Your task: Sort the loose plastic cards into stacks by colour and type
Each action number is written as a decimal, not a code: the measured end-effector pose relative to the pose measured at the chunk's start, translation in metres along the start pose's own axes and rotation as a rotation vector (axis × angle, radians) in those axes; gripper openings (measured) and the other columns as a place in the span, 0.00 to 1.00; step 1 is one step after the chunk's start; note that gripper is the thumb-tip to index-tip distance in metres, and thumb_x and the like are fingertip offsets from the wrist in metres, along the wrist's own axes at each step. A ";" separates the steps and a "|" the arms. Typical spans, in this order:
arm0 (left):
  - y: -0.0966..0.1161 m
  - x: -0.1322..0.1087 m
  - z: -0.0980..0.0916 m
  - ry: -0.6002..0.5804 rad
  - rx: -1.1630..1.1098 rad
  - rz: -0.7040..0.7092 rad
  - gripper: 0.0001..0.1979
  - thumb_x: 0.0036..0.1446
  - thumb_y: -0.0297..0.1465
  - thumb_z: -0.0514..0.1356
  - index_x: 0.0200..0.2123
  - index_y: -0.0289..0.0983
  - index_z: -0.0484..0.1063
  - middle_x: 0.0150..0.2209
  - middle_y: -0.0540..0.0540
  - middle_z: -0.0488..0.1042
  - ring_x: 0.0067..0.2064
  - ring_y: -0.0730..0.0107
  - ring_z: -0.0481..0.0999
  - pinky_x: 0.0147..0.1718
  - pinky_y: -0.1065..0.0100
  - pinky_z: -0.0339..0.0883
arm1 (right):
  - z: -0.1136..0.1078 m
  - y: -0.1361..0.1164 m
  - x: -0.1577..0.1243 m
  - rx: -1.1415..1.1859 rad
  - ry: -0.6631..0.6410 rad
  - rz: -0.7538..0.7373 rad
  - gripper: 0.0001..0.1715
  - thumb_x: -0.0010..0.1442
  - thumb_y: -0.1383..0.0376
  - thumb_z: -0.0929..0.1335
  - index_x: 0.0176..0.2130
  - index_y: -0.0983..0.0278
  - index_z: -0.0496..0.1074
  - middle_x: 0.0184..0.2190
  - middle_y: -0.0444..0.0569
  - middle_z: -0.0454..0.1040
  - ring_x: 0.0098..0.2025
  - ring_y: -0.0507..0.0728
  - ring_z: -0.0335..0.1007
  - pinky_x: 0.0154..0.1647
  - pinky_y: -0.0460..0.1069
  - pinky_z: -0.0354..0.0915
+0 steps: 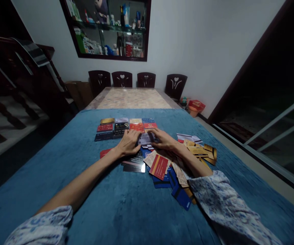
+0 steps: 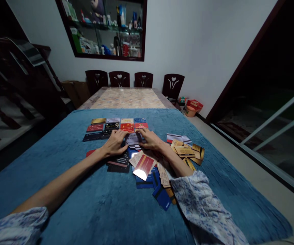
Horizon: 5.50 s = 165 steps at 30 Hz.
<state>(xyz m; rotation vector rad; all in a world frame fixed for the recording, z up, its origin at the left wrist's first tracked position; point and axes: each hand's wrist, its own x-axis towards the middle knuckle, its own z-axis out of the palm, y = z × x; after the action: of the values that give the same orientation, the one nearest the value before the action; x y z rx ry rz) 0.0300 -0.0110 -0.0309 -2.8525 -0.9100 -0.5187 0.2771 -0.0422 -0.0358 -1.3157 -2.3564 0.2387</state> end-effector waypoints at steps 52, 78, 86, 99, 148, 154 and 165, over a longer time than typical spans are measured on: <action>-0.091 0.017 -0.063 -0.177 0.103 -0.146 0.18 0.57 0.34 0.59 0.51 0.38 0.74 0.53 0.36 0.71 0.55 0.45 0.66 0.52 0.45 0.60 | -0.032 -0.031 0.119 -0.324 -0.161 -0.093 0.23 0.61 0.56 0.72 0.52 0.65 0.74 0.50 0.58 0.69 0.52 0.64 0.64 0.48 0.52 0.61; -0.180 0.051 -0.048 -0.347 0.187 -0.231 0.17 0.56 0.36 0.60 0.48 0.38 0.74 0.52 0.35 0.70 0.55 0.45 0.64 0.50 0.49 0.61 | -0.007 -0.015 0.215 -0.458 -0.265 -0.006 0.24 0.63 0.52 0.69 0.54 0.61 0.75 0.52 0.58 0.76 0.55 0.67 0.67 0.43 0.52 0.61; -0.187 0.061 -0.032 -0.369 0.187 -0.271 0.15 0.52 0.32 0.60 0.44 0.37 0.76 0.48 0.35 0.74 0.54 0.42 0.66 0.49 0.48 0.61 | 0.004 -0.004 0.227 -0.453 -0.314 0.058 0.23 0.63 0.54 0.69 0.55 0.59 0.75 0.53 0.57 0.77 0.57 0.67 0.66 0.45 0.53 0.64; -0.195 0.069 -0.020 -0.481 0.167 -0.311 0.14 0.47 0.27 0.59 0.40 0.37 0.75 0.47 0.36 0.79 0.55 0.42 0.69 0.52 0.42 0.62 | 0.015 0.000 0.237 -0.427 -0.381 0.096 0.19 0.62 0.55 0.70 0.52 0.57 0.76 0.51 0.54 0.79 0.58 0.67 0.66 0.49 0.56 0.67; -0.199 0.074 -0.019 -0.587 0.138 -0.343 0.22 0.45 0.26 0.56 0.45 0.40 0.76 0.50 0.39 0.77 0.61 0.48 0.66 0.58 0.45 0.64 | 0.012 -0.004 0.231 -0.388 -0.434 0.137 0.25 0.63 0.60 0.69 0.59 0.58 0.75 0.54 0.53 0.79 0.54 0.60 0.74 0.48 0.47 0.67; -0.199 0.072 -0.018 -0.570 0.149 -0.314 0.16 0.50 0.29 0.56 0.42 0.39 0.76 0.50 0.38 0.77 0.59 0.46 0.67 0.56 0.44 0.65 | 0.014 -0.001 0.232 -0.382 -0.433 0.125 0.22 0.64 0.58 0.69 0.56 0.57 0.77 0.53 0.51 0.80 0.55 0.61 0.73 0.47 0.48 0.67; -0.203 0.071 -0.012 -0.522 0.150 -0.330 0.17 0.45 0.28 0.58 0.40 0.41 0.78 0.48 0.39 0.78 0.59 0.45 0.66 0.55 0.47 0.65 | 0.017 0.005 0.233 -0.404 -0.421 0.093 0.24 0.63 0.59 0.69 0.58 0.57 0.76 0.51 0.52 0.81 0.56 0.61 0.72 0.50 0.48 0.66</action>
<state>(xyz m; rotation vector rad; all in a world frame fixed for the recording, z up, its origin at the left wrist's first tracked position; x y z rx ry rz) -0.0367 0.1910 0.0042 -2.7466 -1.4393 0.2871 0.1666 0.1578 0.0128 -1.7025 -2.8037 0.0702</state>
